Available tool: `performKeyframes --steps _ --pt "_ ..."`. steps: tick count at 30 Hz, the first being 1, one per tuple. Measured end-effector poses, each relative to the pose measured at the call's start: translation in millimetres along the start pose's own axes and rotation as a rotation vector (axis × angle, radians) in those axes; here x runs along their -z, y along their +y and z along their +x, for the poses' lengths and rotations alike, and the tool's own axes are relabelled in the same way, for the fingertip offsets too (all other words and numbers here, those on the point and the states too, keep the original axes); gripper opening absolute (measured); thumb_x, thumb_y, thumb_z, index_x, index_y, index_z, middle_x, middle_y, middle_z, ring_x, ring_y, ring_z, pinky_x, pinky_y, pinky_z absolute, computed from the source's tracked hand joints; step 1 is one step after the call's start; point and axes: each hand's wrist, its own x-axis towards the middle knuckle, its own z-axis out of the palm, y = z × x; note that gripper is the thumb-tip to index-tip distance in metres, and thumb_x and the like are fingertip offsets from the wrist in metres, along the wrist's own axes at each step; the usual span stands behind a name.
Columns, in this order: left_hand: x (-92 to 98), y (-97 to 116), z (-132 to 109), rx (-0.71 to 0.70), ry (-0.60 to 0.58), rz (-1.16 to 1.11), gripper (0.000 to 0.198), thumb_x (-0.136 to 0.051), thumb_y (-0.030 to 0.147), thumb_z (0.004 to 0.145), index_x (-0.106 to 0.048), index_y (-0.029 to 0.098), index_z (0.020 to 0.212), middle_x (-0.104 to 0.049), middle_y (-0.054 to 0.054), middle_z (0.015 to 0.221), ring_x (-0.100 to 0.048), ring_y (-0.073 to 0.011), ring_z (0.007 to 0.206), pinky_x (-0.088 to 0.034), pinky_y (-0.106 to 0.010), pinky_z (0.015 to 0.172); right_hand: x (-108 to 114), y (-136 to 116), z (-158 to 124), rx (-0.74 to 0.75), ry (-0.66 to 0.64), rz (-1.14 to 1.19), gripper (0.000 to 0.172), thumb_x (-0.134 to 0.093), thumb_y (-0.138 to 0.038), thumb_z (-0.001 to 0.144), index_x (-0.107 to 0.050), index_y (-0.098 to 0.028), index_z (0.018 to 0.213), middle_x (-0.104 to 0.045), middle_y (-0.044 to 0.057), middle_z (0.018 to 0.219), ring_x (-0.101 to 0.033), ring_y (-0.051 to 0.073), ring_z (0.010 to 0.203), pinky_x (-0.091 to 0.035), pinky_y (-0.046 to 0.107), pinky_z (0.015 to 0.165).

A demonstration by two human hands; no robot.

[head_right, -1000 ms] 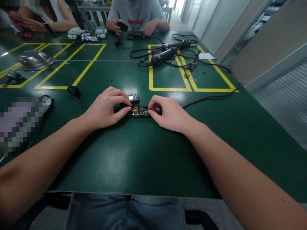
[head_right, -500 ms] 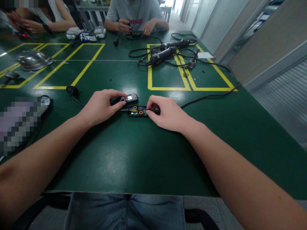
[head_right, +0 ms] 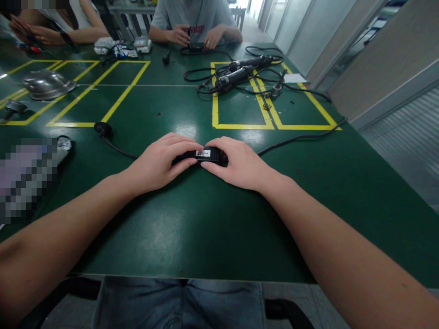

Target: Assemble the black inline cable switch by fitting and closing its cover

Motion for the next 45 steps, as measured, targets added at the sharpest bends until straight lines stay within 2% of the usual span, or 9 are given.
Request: performKeyframes --steps 2,8,13,17,21,25,34,45 --pt "-1.9 -2 0 0.008 -0.015 -0.015 0.030 -0.060 0.034 0.117 -0.077 0.021 0.137 -0.084 -0.012 0.135 -0.076 -0.0303 0.129 -0.057 -0.048 0.117 -1 1 0 0.018 -0.002 -0.023 0.034 -0.077 -0.051 0.101 -0.081 -0.024 0.120 -0.082 0.013 0.115 -0.075 0.033 0.101 -0.059 0.048 0.094" --pt "-1.2 -4 1 0.013 -0.037 -0.034 0.031 -0.063 0.032 0.115 -0.077 0.020 0.140 -0.084 -0.012 0.135 -0.077 -0.0293 0.128 -0.059 -0.047 0.117 -4 5 -1 0.040 0.050 -0.056 0.034 -0.078 -0.051 0.100 -0.084 -0.024 0.121 -0.076 0.013 0.116 -0.073 0.034 0.106 -0.059 0.051 0.100" --pt "0.8 -4 1 0.034 -0.040 -0.040 0.031 -0.062 0.033 0.115 -0.077 0.020 0.139 -0.084 -0.013 0.133 -0.077 -0.0302 0.125 -0.059 -0.049 0.116 -2 5 -1 0.045 0.043 -0.038 0.033 -0.077 -0.050 0.100 -0.081 -0.023 0.117 -0.076 0.013 0.113 -0.072 0.033 0.099 -0.058 0.050 0.093" --pt "2.7 -2 0 0.036 -0.043 -0.045 0.032 -0.061 0.032 0.114 -0.077 0.019 0.139 -0.083 -0.014 0.132 -0.077 -0.0307 0.124 -0.060 -0.050 0.115 1 4 -1 0.065 0.041 -0.027 0.030 -0.078 -0.043 0.095 -0.077 -0.023 0.117 -0.077 0.012 0.112 -0.071 0.031 0.095 -0.057 0.048 0.088" --pt "5.3 -2 0 0.041 -0.005 -0.028 0.035 -0.059 0.034 0.113 -0.076 0.018 0.139 -0.082 -0.014 0.132 -0.076 -0.0306 0.123 -0.060 -0.049 0.114 3 2 -2 0.050 0.019 -0.020 0.044 -0.082 -0.032 0.084 -0.073 -0.023 0.126 -0.077 0.012 0.120 -0.070 0.032 0.096 -0.057 0.047 0.087" --pt "8.7 -3 -1 0.065 0.025 -0.010 0.035 -0.059 0.036 0.112 -0.075 0.019 0.139 -0.082 -0.014 0.135 -0.075 -0.0312 0.125 -0.059 -0.049 0.114 5 0 -2 0.011 0.001 -0.002 0.052 -0.081 -0.031 0.083 -0.069 -0.023 0.133 -0.076 0.013 0.127 -0.068 0.030 0.093 -0.057 0.046 0.085" --pt "11.0 -5 -2 0.054 -0.058 -0.025 0.028 -0.068 0.033 0.106 -0.079 0.021 0.129 -0.084 -0.010 0.123 -0.077 -0.0297 0.117 -0.060 -0.048 0.111 4 1 -1 0.063 0.005 -0.004 0.026 -0.078 -0.036 0.092 -0.073 -0.025 0.115 -0.078 0.010 0.114 -0.068 0.029 0.090 -0.056 0.046 0.085" --pt "12.8 -4 3 0.145 -0.101 -0.059 0.029 -0.079 0.032 0.102 -0.081 0.020 0.128 -0.084 -0.009 0.118 -0.078 -0.0277 0.109 -0.060 -0.043 0.104 7 4 0 0.061 -0.018 -0.014 0.026 -0.081 -0.042 0.095 -0.080 -0.024 0.114 -0.081 0.010 0.108 -0.071 0.030 0.089 -0.057 0.045 0.083"
